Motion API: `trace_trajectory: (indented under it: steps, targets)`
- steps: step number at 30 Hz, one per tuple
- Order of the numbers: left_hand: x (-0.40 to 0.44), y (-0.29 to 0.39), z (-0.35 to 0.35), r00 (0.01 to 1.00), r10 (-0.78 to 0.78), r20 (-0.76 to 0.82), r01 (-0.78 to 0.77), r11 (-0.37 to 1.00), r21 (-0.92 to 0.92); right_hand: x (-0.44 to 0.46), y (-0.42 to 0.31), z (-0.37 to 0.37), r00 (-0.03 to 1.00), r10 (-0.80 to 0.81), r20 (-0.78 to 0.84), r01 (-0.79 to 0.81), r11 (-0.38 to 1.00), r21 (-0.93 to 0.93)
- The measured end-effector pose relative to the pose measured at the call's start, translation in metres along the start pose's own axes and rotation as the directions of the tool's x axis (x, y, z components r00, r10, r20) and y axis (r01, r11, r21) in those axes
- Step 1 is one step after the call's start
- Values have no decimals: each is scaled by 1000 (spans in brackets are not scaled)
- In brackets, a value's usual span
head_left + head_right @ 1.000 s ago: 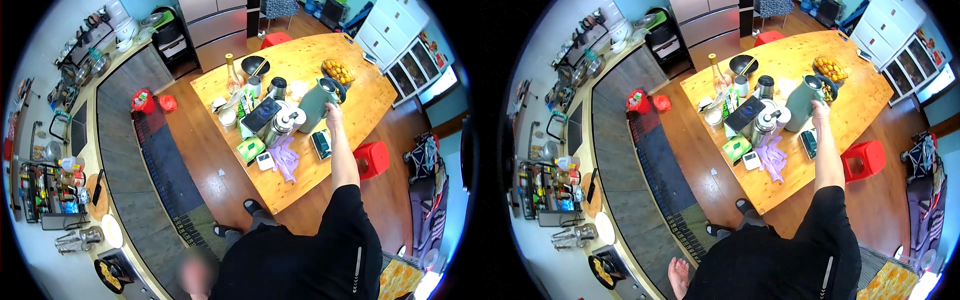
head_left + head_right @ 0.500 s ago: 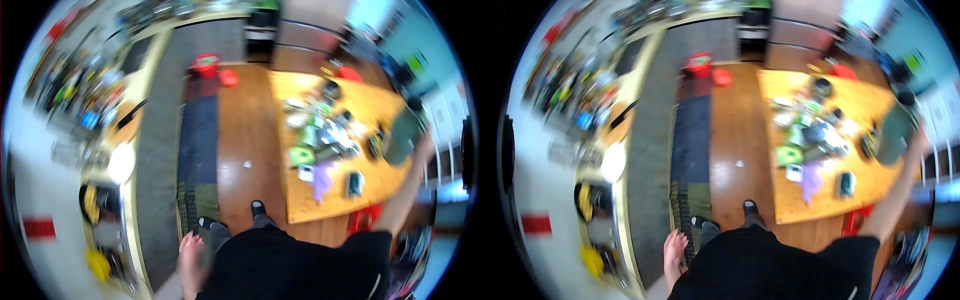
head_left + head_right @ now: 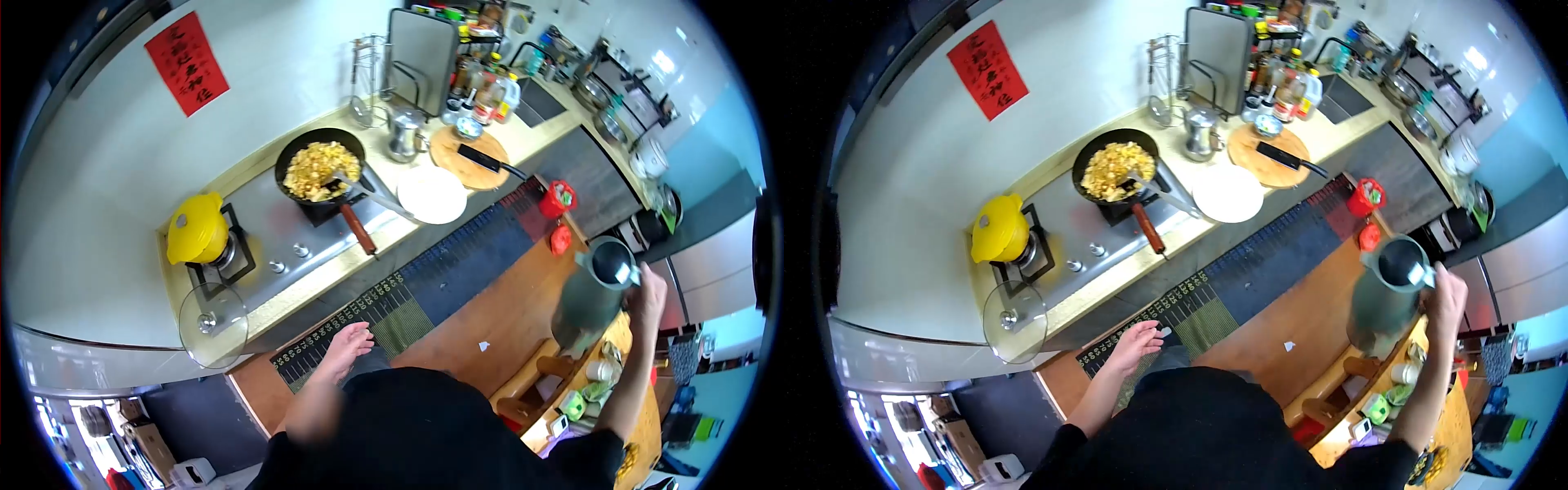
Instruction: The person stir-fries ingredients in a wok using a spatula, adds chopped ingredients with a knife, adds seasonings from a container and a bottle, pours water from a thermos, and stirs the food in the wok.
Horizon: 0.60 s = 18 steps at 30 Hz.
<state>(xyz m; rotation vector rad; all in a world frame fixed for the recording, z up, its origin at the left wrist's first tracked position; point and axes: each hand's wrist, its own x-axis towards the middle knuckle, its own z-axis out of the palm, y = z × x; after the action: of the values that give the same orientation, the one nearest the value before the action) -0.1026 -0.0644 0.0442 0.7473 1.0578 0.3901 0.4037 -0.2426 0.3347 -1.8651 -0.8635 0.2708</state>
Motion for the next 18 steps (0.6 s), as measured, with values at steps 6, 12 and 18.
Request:
trace_trajectory:
  steps: [6, 12, 18]
  targets:
    - [-5, 31, -69, 983, 131, -131, -132, 991, 5, 100, -128, 250, 870, -327, 370, 446, 841, -307]
    - [-14, -4, -105, 911, 128, -392, -234, 943, -235, 153, -202, 430, 670, -320, 669, 731, 438, -523]
    - [-41, -45, -87, 788, 120, -604, -396, 849, -348, 176, -208, 536, 364, -309, 879, 930, 178, -322]
